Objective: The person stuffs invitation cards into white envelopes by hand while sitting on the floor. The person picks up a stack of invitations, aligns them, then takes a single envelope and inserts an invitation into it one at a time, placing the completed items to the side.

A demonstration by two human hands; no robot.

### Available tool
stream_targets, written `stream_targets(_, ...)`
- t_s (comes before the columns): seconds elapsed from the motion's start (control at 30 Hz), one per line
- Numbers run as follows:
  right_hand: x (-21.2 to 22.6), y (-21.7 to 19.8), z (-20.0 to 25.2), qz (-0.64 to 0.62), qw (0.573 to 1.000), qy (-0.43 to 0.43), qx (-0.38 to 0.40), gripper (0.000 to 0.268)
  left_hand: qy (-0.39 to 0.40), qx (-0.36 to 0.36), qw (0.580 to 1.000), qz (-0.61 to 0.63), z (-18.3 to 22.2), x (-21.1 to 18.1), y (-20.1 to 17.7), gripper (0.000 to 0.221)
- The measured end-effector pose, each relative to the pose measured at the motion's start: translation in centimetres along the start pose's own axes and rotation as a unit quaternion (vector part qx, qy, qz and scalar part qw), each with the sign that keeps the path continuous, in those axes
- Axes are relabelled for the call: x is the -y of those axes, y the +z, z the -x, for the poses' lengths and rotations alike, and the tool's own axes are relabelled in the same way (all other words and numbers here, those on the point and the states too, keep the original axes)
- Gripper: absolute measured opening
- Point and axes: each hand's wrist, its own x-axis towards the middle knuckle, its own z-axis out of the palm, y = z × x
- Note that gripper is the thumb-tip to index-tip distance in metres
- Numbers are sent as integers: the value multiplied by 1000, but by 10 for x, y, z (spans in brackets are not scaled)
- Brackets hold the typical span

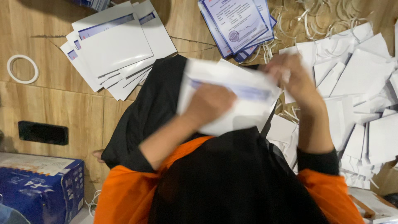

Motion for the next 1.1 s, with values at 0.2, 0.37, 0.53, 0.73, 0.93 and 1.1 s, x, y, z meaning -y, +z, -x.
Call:
stream_targets(0.2, -65, 39, -133, -90, 979, 135, -125, 28, -160, -16, 973, -164, -1, 139, -138, 25)
stream_targets(0.37, -76, 86, -169, 98, 941, 320, 54, 128, -426, 109, 897, -33, -22, 100, -98, 69)
stream_targets(0.53, -90, 90, -182, 208, 888, 393, 114, 110, -139, 252, 956, 64, -4, 23, 35, 54)
stream_targets(0.73, -113, 32, -138, -156, 943, 283, -84, 29, -125, 393, 908, 70, -4, -11, 57, 61)
stream_targets(0.93, -66, -51, -44, -302, 939, 166, 17, 46, -81, 329, 938, 78, -10, -33, 55, 30)
stream_targets(1.1, -38, -65, 3, -169, 960, 159, 158, 49, -36, 245, 968, 37, 2, -47, 63, 12)
